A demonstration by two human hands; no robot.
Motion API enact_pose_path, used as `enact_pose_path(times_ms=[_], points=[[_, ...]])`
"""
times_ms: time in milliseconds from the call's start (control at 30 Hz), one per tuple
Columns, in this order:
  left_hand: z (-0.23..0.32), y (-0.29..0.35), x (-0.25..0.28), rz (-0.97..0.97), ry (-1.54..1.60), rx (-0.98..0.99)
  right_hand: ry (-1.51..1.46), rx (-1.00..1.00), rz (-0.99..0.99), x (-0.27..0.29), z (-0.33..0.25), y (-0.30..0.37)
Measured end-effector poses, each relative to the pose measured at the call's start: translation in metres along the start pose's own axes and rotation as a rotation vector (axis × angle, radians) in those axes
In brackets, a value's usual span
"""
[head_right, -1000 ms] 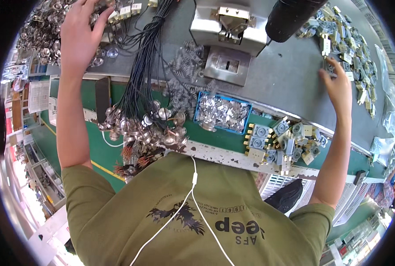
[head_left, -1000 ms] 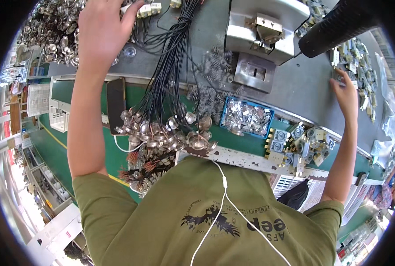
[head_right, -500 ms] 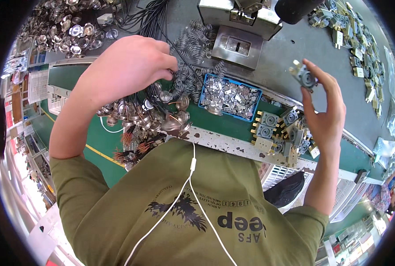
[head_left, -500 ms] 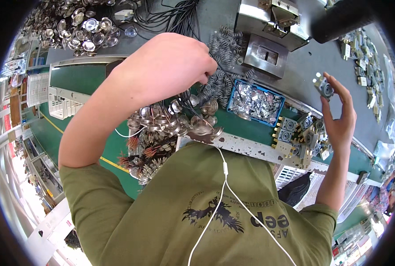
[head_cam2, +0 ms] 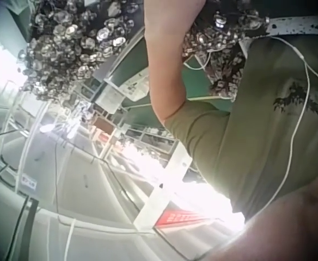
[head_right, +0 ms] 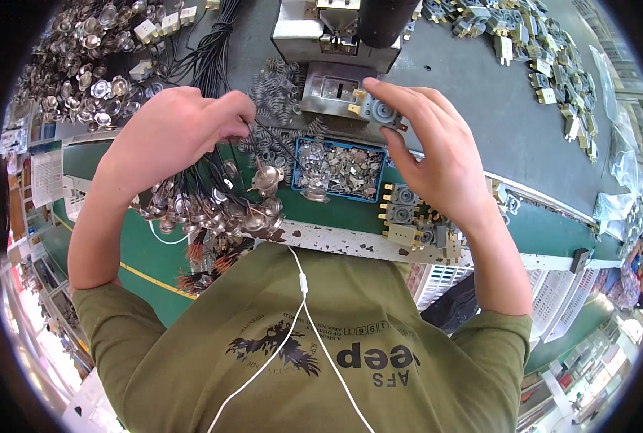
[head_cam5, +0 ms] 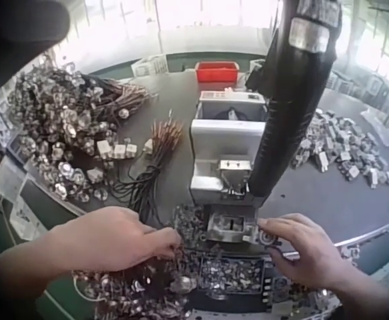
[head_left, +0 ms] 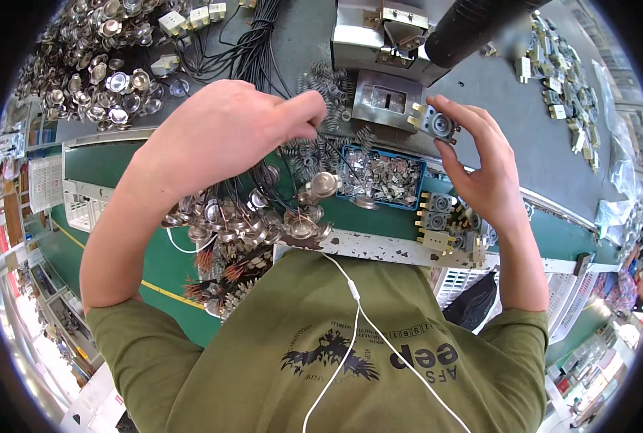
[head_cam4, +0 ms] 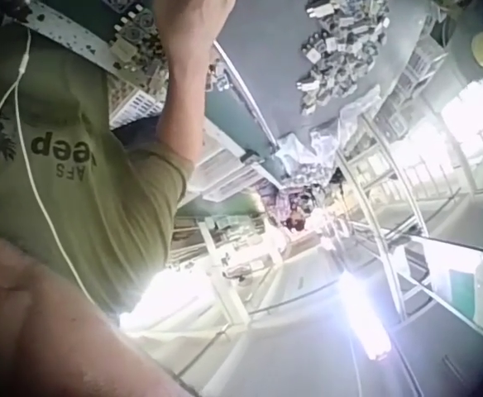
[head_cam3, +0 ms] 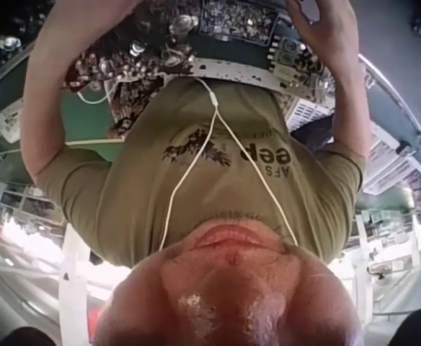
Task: Assembling electrical components on a production line using an electric screwdriver.
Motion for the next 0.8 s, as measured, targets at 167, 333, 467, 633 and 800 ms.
enact_pose_path(times_ms=[167, 333, 467, 633, 800], points=[[-0.007, 0.009, 0.006, 0.093, 0.152, 0.014, 0.019, 0.118, 0.039, -0.01, -0.008, -0.018], [0.008, 0.005, 0.002, 0.147, -0.021, -0.145, 0.037, 0.116, 0.039, -0.012, -0.009, -0.021], [0.014, 0.002, -0.001, 0.186, -0.081, -0.121, 0.055, 0.124, 0.034, -0.011, -0.012, -0.024], [0.012, 0.004, 0.006, 0.218, -0.147, -0.156, 0.065, 0.054, -0.002, -0.009, -0.009, -0.024], [0.003, 0.01, -0.004, 0.078, -0.043, -0.108, 0.105, -0.015, -0.104, -0.029, 0.0, -0.032]])
Point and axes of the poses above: each hand's wrist, its own y-axis away from the middle knuckle, its own x-axis out of the back of the hand, z = x × y, the point moved 7 cm from there along -y, towards the middle knuckle, and after that the axes turned 6 degrees about x, right-handed, at the moved point
